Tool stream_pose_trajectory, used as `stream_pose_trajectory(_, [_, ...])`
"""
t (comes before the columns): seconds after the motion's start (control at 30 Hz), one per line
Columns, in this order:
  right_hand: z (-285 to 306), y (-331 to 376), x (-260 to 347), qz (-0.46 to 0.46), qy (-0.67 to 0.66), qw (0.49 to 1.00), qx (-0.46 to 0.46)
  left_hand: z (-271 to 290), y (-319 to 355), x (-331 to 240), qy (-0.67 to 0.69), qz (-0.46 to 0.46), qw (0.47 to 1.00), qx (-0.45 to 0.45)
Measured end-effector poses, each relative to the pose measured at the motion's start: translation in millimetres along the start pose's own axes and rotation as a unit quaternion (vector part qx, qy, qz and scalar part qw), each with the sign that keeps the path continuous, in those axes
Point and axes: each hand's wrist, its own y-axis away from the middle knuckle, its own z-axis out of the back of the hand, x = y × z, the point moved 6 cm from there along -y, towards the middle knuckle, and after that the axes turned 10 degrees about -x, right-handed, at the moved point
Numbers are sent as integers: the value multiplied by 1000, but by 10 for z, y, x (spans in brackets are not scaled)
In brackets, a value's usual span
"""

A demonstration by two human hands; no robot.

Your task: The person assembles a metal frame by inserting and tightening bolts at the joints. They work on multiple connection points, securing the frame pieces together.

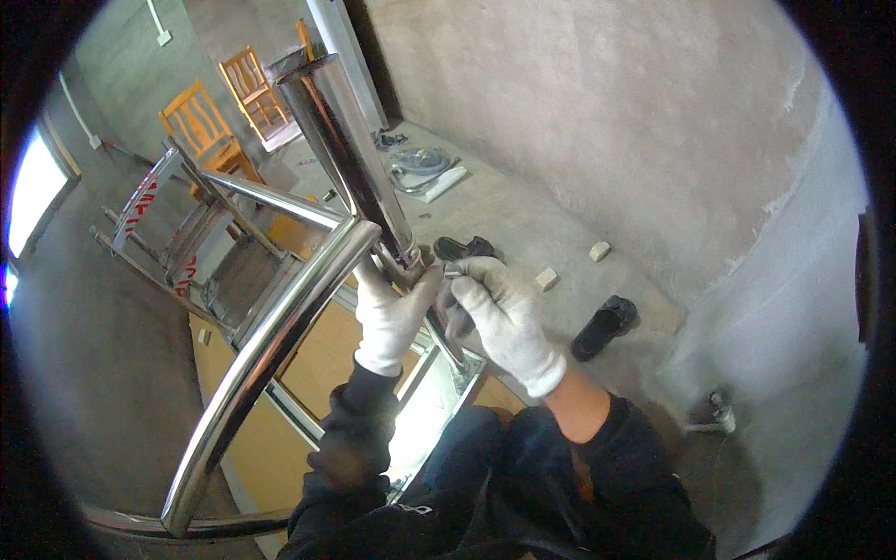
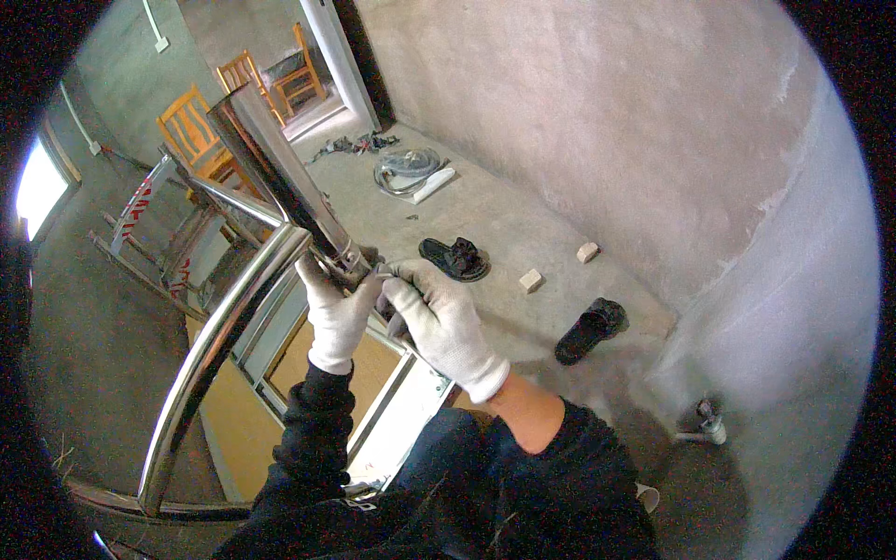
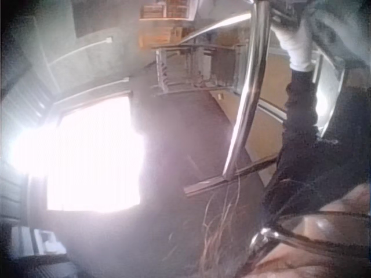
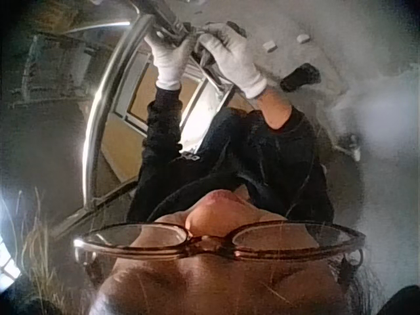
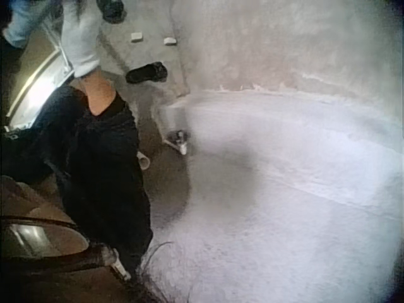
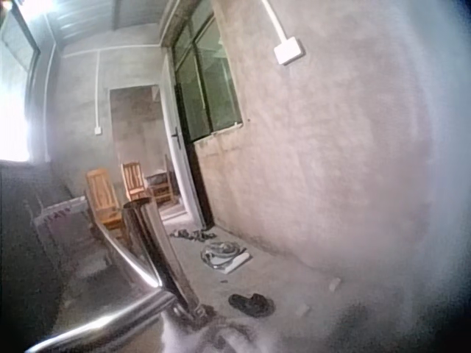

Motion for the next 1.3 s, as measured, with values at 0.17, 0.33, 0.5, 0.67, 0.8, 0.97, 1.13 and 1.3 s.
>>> stream_pose_trajectory(0.17, [-70,-199,206,351,341,871,43,-30,19,46,-25,-73,992,-105])
stream_pose_trajectory(0.33, [-124,-292,291,469,373,800,3,-81,29,129,6,-52,996,-77])
stream_pose_trajectory(0.5, [-179,-326,326,459,381,801,45,-28,22,77,-8,-72,993,-91])
stream_pose_trajectory(0.67, [-190,-366,373,509,393,765,40,-53,23,122,1,-62,995,-85])
stream_pose_trajectory(0.8, [-218,-395,372,550,407,726,70,-32,25,181,8,-70,994,-87])
stream_pose_trajectory(0.97, [-219,-488,433,563,414,702,134,-75,13,107,26,-65,995,-77])
stream_pose_trajectory(1.13, [-264,-501,503,579,419,681,158,-48,12,171,31,-73,994,-74])
stream_pose_trajectory(1.3, [-281,-443,501,579,482,642,143,-68,21,104,-17,-114,990,-82])
